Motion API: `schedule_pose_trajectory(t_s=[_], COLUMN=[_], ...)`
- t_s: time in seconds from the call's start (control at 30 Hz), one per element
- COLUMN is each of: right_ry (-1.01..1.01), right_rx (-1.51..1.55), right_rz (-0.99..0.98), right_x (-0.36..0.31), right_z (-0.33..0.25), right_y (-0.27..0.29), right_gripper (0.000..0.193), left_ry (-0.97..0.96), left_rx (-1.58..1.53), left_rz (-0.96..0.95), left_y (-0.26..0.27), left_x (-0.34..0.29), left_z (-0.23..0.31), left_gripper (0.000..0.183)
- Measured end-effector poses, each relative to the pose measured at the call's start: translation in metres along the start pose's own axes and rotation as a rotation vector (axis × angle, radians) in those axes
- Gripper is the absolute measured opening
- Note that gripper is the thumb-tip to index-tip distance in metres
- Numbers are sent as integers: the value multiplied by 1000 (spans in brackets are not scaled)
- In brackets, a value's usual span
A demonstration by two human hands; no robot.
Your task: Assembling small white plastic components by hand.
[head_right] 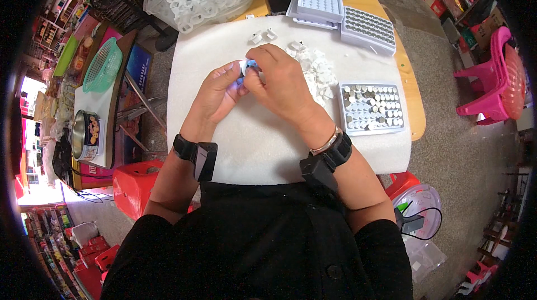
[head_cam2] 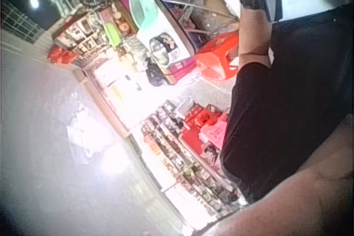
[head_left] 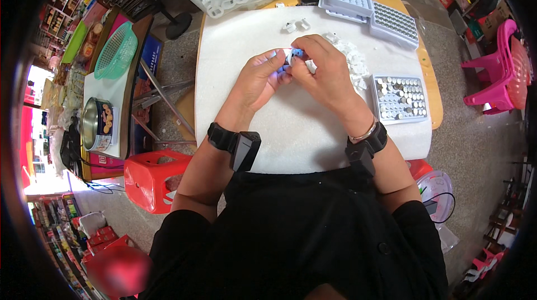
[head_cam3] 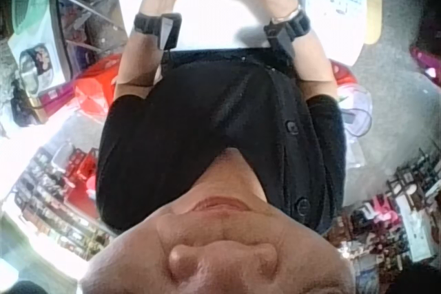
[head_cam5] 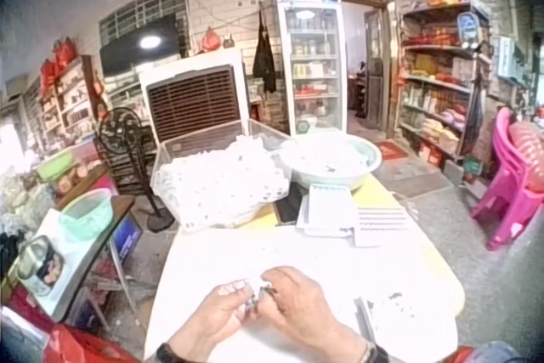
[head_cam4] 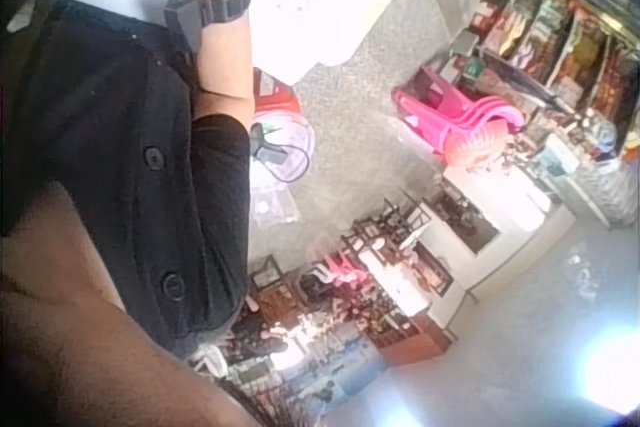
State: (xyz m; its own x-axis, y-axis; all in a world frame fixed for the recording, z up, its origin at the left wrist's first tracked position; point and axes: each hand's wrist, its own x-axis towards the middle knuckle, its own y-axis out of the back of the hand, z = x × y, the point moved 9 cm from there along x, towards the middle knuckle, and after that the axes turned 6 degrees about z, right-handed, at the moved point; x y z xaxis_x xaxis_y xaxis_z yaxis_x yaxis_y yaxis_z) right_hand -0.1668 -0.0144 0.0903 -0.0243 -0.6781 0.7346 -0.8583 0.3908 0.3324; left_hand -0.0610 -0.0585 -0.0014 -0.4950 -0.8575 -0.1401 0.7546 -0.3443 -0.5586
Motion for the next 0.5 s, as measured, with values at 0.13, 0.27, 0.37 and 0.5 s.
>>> schedule_pose_trajectory(t_s=[0.13,0.27,0.37,0.5], right_ry=[-65,-103,-120,-111], right_rx=[32,89,115,83], right_rz=[-28,-26,-1,36], right_x=[0,0,1,3], right_z=[5,4,3,2], right_y=[-1,-2,0,3], right_gripper=[21,22,22,22], left_ry=[-6,-11,-13,-22], left_rx=[-10,-21,-38,-87], left_rz=[-15,-18,-8,24], left_y=[-1,-5,0,4], left_x=[0,-2,-1,1], left_z=[2,4,3,5], left_gripper=[33,31,29,26])
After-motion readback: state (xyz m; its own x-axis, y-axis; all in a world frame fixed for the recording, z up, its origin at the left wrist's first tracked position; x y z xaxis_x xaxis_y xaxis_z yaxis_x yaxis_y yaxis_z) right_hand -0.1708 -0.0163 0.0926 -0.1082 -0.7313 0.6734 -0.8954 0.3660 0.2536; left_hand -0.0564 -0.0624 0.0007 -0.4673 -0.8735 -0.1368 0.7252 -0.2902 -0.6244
